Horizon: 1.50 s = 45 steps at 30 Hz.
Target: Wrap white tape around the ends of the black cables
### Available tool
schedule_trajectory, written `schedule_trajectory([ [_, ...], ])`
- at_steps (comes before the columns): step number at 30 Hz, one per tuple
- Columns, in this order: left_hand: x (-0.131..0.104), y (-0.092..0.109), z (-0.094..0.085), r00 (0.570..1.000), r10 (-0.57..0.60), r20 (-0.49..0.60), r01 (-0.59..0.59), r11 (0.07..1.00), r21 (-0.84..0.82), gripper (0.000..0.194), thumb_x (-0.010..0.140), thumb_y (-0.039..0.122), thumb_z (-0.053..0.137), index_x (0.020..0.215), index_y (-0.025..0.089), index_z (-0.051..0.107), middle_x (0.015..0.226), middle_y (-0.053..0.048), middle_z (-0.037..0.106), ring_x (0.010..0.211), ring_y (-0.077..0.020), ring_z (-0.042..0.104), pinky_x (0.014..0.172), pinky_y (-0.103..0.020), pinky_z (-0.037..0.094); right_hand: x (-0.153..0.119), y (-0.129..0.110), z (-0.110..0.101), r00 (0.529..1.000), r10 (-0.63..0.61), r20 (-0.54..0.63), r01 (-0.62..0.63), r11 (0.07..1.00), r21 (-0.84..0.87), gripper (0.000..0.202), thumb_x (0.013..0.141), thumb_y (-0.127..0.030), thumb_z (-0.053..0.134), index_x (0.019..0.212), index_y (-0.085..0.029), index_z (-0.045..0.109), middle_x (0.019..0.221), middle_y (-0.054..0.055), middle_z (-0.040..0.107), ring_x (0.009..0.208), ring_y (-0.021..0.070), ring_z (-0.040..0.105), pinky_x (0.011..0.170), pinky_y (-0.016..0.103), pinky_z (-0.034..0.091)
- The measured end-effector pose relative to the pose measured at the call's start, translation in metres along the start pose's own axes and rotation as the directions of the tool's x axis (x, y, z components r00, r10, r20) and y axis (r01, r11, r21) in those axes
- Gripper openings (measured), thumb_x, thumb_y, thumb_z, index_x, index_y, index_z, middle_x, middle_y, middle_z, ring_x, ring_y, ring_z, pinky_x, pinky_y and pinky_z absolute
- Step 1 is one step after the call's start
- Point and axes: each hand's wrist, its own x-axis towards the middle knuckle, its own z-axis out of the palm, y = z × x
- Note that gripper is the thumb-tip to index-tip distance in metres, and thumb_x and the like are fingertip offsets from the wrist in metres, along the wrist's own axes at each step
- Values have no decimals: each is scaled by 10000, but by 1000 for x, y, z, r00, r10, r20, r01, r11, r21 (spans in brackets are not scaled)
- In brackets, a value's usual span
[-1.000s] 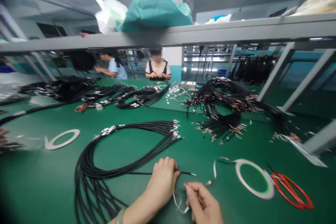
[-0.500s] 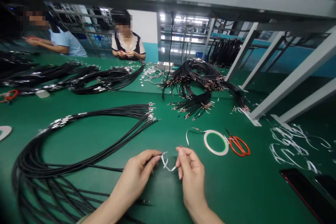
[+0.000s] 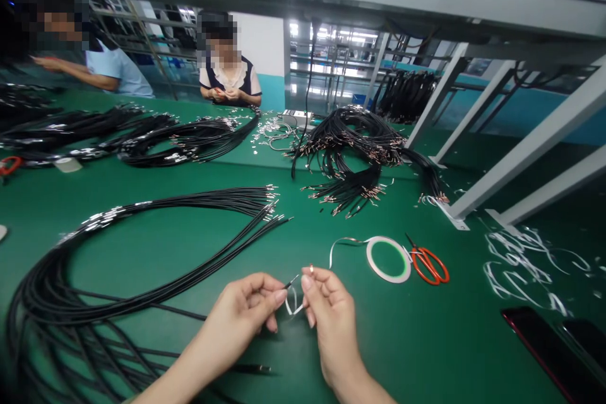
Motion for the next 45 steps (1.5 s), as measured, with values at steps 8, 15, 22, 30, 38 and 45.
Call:
schedule_trajectory([
  [8, -4, -2, 6, 999, 42, 29, -41, 998, -49, 205, 810, 321, 597, 818, 117, 595, 643, -33, 648, 525, -113, 561, 535, -226, 424, -3, 2, 10, 993, 92, 79, -106, 975, 195, 157, 777, -296, 713, 807, -159, 642, 584, -51, 488, 474, 44, 340, 449, 161, 296],
  [15, -3, -4, 4, 996, 94, 3, -94, 996, -1, 172, 826, 300, 580, 836, 130, 611, 664, -20, 631, 553, -116, 577, 549, -226, 446, -2, 1, 3, 987, 104, 122, -121, 982, 144, 168, 774, -272, 720, 870, -155, 645, 626, -35, 521, 498, 53, 350, 470, 176, 289],
  [22, -4, -8, 7, 991, 135, -11, -133, 988, 75, 168, 838, 299, 558, 811, 142, 615, 719, -27, 620, 564, -122, 591, 558, -236, 465, 0, 1, 4, 996, 48, 72, -54, 996, 78, 162, 790, -294, 697, 853, -166, 621, 670, -23, 532, 509, 65, 345, 471, 192, 282],
  [30, -7, -8, 9, 943, 332, -37, -311, 914, 259, 288, 885, 255, 485, 1134, 247, 631, 753, 2, 506, 576, -112, 559, 566, -240, 487, 4, -11, -3, 1000, -23, 15, 22, 998, 61, 242, 879, -351, 560, 1021, -164, 619, 709, -1, 549, 543, 100, 408, 515, 223, 357],
  [38, -7, -8, 9, 903, 411, -125, -366, 889, 276, 232, 881, 223, 511, 1059, 224, 658, 862, -39, 583, 741, -145, 615, 661, -250, 514, -6, -16, -7, 992, -125, 16, 126, 963, -237, 201, 870, -354, 572, 888, -178, 668, 704, 19, 631, 545, 111, 494, 520, 230, 404],
  [45, -7, -12, 14, 894, 423, -149, -363, 878, 313, 180, 870, 201, 517, 1000, 208, 642, 882, -40, 610, 818, -155, 626, 725, -258, 537, -13, -15, -3, 994, -65, 87, 90, 941, -326, 247, 860, -376, 576, 774, -166, 674, 557, -2, 594, 487, 106, 496, 486, 220, 408],
])
